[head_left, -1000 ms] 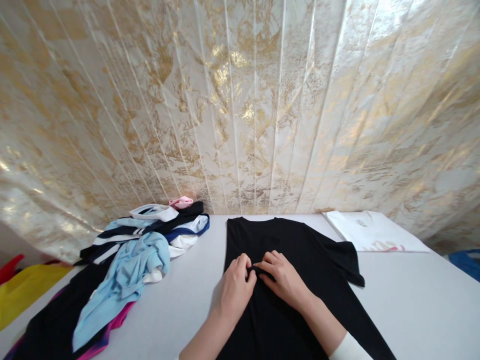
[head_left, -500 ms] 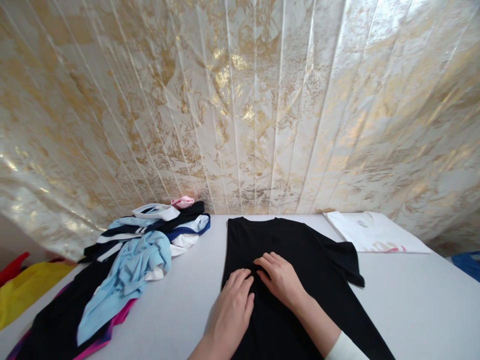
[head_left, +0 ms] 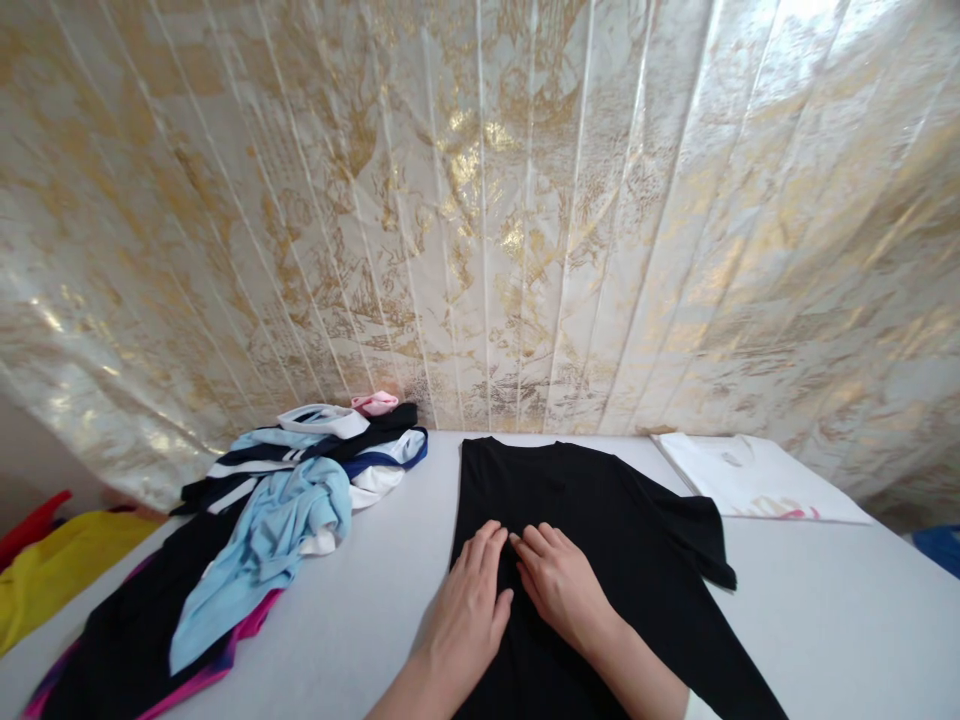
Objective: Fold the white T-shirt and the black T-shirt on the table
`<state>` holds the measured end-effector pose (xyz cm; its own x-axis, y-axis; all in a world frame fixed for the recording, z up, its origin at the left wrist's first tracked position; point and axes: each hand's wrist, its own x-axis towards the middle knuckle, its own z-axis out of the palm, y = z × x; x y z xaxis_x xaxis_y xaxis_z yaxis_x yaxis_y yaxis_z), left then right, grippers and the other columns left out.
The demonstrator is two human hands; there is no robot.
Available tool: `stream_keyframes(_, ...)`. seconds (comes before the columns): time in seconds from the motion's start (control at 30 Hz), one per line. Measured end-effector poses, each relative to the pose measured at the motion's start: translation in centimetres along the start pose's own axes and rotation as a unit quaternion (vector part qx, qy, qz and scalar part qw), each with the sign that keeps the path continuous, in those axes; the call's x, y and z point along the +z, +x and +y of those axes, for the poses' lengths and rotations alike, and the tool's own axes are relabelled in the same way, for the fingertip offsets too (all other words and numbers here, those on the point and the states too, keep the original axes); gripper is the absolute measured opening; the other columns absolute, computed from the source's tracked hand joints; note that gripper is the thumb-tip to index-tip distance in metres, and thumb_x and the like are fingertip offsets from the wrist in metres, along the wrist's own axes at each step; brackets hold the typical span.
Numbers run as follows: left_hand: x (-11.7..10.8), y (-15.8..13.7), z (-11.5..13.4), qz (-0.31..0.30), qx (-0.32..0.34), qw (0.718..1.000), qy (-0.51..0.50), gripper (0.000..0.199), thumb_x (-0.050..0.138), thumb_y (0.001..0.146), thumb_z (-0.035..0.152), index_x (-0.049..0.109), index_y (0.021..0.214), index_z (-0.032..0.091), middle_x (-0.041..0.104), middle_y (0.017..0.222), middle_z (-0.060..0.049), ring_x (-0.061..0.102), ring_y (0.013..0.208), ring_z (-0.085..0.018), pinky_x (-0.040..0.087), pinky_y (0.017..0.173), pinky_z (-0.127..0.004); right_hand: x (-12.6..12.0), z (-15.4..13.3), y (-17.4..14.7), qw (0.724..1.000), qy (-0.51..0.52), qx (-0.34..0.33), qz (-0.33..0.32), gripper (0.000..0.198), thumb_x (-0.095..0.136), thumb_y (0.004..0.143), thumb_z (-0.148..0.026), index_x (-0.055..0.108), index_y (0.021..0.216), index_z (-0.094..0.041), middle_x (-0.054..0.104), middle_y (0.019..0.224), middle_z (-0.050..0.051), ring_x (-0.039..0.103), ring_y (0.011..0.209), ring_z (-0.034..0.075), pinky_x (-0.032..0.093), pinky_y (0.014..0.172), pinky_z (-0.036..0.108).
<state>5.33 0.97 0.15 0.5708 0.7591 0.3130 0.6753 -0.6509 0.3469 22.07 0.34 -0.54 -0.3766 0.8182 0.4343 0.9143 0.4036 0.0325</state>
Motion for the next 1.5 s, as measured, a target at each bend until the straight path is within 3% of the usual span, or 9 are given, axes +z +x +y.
stream_keyframes(0.17,0.0,-0.1,-0.9,-0.053,0.055,0.996,0.052,0.056,0.048,0.087,0.009,0.038,0.142,0.017,0.044,0.145,-0.009,0.044,0.131,-0.026,0.043,0.106,-0.043,-1.0,-0.5,-1.0,0.998,-0.035,0.020,-0.041,0.035,0.057,0.082,-0.014,0.063,0.117,-0.015,0.064,0.100,0.010,0.058,0.089,0.027,0.050,0.078,0.041)
stream_keyframes(0.33,0.5,-0.4,-1.1,-0.048,0.066,0.993,0.086,0.055,0.047,0.087,0.010,0.038,0.142,0.014,0.039,0.149,-0.010,0.043,0.132,-0.027,0.046,0.103,-0.042,-2.6,3.1,0.4,0.992,0.015,0.094,-0.079,0.039,0.044,0.089,-0.011,0.061,0.123,-0.018,0.064,0.117,0.012,0.059,0.107,0.026,0.049,0.087,0.039)
stream_keyframes(0.5,0.5,-0.4,-1.0,-0.041,0.082,0.991,0.099,0.052,0.045,0.089,0.010,0.041,0.140,0.018,0.040,0.149,-0.008,0.044,0.131,-0.026,0.047,0.102,-0.042,0.1,5.6,2.1,0.984,0.052,0.113,-0.125,0.048,0.043,0.093,-0.026,0.044,0.141,-0.020,0.040,0.149,0.009,0.037,0.137,0.026,0.040,0.103,0.044)
stream_keyframes(0.67,-0.1,-0.3,-0.8,-0.071,0.071,0.990,0.100,0.048,0.047,0.089,0.010,0.046,0.137,0.017,0.045,0.145,-0.009,0.044,0.131,-0.026,0.046,0.103,-0.044,2.8,7.2,2.0,0.979,0.057,0.153,-0.118,0.052,0.040,0.095,-0.035,0.039,0.145,-0.019,0.030,0.154,0.007,0.026,0.142,0.023,0.026,0.113,0.043)
stream_keyframes(0.9,-0.9,0.7,0.5,-0.066,0.050,0.990,0.113,0.054,0.050,0.084,0.008,0.047,0.137,0.019,0.050,0.141,-0.009,0.045,0.130,-0.030,0.045,0.102,-0.047,2.1,10.3,1.7,0.967,0.061,0.238,-0.075,0.049,0.045,0.089,-0.027,0.049,0.136,-0.013,0.044,0.146,0.015,0.039,0.134,0.030,0.039,0.102,0.046)
stream_keyframes(1.03,-0.5,1.2,1.0,-0.034,0.092,0.990,0.101,0.049,0.053,0.092,0.032,0.044,0.139,0.021,0.041,0.148,-0.008,0.033,0.138,-0.030,0.036,0.109,-0.050,1.4,11.4,1.7,0.963,0.074,0.254,-0.044,0.042,0.048,0.083,-0.016,0.058,0.123,-0.013,0.060,0.122,0.015,0.056,0.110,0.026,0.044,0.096,0.037)
stream_keyframes(1.17,0.0,1.3,0.5,-0.060,0.144,0.983,0.099,0.054,0.053,0.093,0.040,0.042,0.140,0.014,0.031,0.153,-0.012,0.030,0.140,-0.028,0.037,0.110,-0.046,1.2,11.8,2.4,0.966,0.098,0.239,-0.024,0.037,0.049,0.079,-0.011,0.064,0.112,-0.019,0.063,0.105,0.009,0.058,0.099,0.023,0.047,0.087,0.034)
stream_keyframes(1.37,-0.5,0.7,0.2,-0.091,0.123,0.985,0.085,0.050,0.056,0.092,0.037,0.046,0.136,0.015,0.033,0.151,-0.013,0.033,0.138,-0.029,0.037,0.109,-0.047,1.8,12.3,3.4,0.961,0.120,0.248,0.005,0.026,0.042,0.082,-0.013,0.066,0.088,-0.023,0.062,0.081,0.001,0.059,0.081,0.019,0.046,0.071,0.030)
stream_keyframes(1.5,-0.7,0.6,0.3,-0.085,0.118,0.987,0.062,0.063,0.059,0.091,0.034,0.033,0.146,0.017,0.035,0.150,-0.012,0.033,0.138,-0.029,0.038,0.109,-0.047,1.9,12.7,3.4,0.961,0.115,0.252,0.007,0.025,0.044,0.080,-0.012,0.066,0.085,-0.022,0.061,0.079,0.002,0.057,0.080,0.020,0.045,0.072,0.031)
